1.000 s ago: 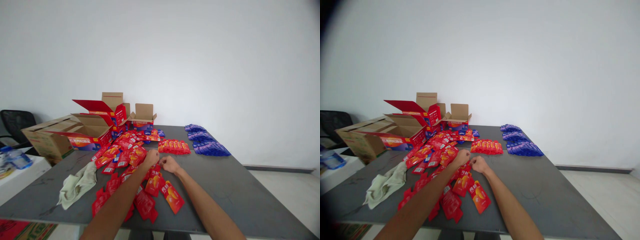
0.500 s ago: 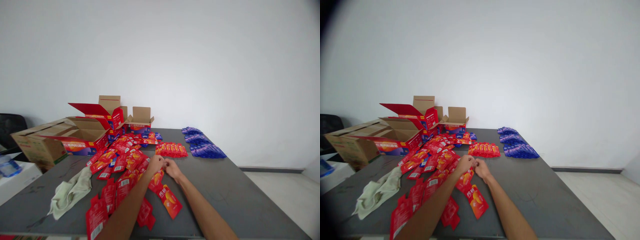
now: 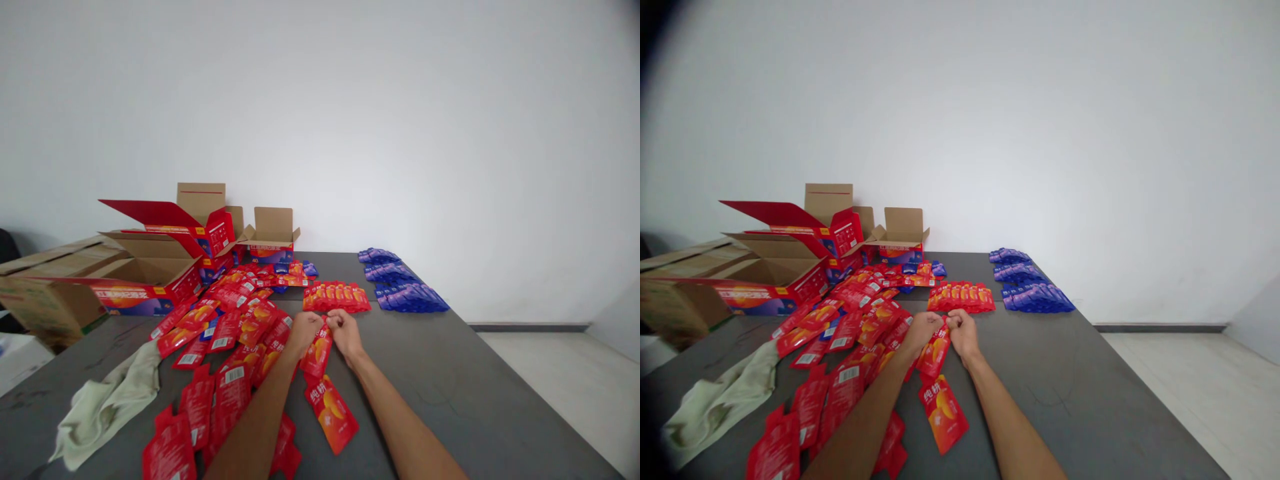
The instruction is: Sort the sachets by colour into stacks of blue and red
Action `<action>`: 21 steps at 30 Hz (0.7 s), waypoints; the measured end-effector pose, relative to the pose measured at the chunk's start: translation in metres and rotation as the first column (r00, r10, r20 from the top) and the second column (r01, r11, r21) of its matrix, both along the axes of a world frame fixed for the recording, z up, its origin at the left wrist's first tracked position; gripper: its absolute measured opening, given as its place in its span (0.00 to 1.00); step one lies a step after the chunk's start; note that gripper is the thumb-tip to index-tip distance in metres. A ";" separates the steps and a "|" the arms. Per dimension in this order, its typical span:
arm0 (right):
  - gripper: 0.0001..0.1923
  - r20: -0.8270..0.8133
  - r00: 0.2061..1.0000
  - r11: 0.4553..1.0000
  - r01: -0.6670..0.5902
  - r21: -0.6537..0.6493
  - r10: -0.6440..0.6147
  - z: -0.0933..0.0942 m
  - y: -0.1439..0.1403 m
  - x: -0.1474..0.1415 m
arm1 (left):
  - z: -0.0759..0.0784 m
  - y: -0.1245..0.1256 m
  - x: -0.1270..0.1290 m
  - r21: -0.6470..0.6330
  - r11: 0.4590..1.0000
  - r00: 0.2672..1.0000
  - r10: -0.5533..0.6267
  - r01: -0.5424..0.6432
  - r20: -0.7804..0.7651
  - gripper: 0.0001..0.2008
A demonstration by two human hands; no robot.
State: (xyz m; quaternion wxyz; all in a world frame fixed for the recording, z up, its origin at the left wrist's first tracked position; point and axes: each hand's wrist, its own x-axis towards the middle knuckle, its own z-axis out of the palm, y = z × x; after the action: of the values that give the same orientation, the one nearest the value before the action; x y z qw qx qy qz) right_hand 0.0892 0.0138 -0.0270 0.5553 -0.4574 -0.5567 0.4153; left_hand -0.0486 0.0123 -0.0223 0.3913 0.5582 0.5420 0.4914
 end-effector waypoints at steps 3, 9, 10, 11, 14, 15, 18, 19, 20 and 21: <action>0.17 -0.032 0.999 0.998 -0.025 -0.058 0.023 -0.001 -0.003 -0.003 | -0.003 0.005 0.000 0.049 0.993 0.994 0.111 -0.111 -0.007 0.10; 0.18 -0.003 0.998 0.989 -0.065 -0.134 0.065 0.006 -0.009 0.001 | 0.002 0.002 0.003 0.065 0.990 0.989 0.117 -0.123 0.086 0.13; 0.17 -0.001 0.999 0.991 -0.047 -0.125 0.047 0.008 -0.009 0.002 | 0.003 0.000 0.004 0.052 0.995 0.993 0.079 -0.083 0.085 0.14; 0.17 -0.003 0.999 0.992 -0.041 -0.118 0.041 0.009 -0.009 0.004 | 0.005 -0.001 0.004 0.037 0.998 0.996 0.043 -0.046 0.076 0.16; 0.19 -0.032 0.997 0.989 -0.067 -0.135 0.063 0.011 -0.011 0.006 | 0.007 -0.001 0.005 0.020 0.999 0.999 0.028 -0.029 0.025 0.19; 0.20 -0.039 0.996 0.986 -0.083 -0.146 0.078 0.011 -0.013 0.006 | 0.008 -0.001 0.005 0.033 0.998 0.998 0.062 -0.062 0.019 0.20; 0.24 0.001 0.990 0.979 -0.138 -0.153 0.140 0.008 -0.017 0.005 | 0.009 0.000 0.003 0.074 0.982 0.984 0.168 -0.171 0.052 0.20; 0.24 0.027 0.988 0.979 -0.146 -0.142 0.152 0.007 -0.018 0.004 | 0.009 0.000 0.002 0.075 0.979 0.980 0.185 -0.190 0.074 0.21; 0.25 0.048 0.988 0.981 -0.141 -0.131 0.148 0.006 -0.018 0.005 | 0.010 0.000 0.001 0.067 0.979 0.978 0.187 -0.194 0.097 0.21; 0.25 0.061 0.990 0.985 -0.120 -0.124 0.129 0.005 -0.019 0.005 | 0.010 -0.001 0.001 0.052 0.981 0.976 0.179 -0.187 0.125 0.22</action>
State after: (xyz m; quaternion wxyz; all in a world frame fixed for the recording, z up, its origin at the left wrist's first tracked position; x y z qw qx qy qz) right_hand 0.0942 -0.0047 -0.0216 0.4802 -0.4683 -0.5771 0.4658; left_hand -0.0481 0.0115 -0.0126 0.3585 0.4875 0.5508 0.5749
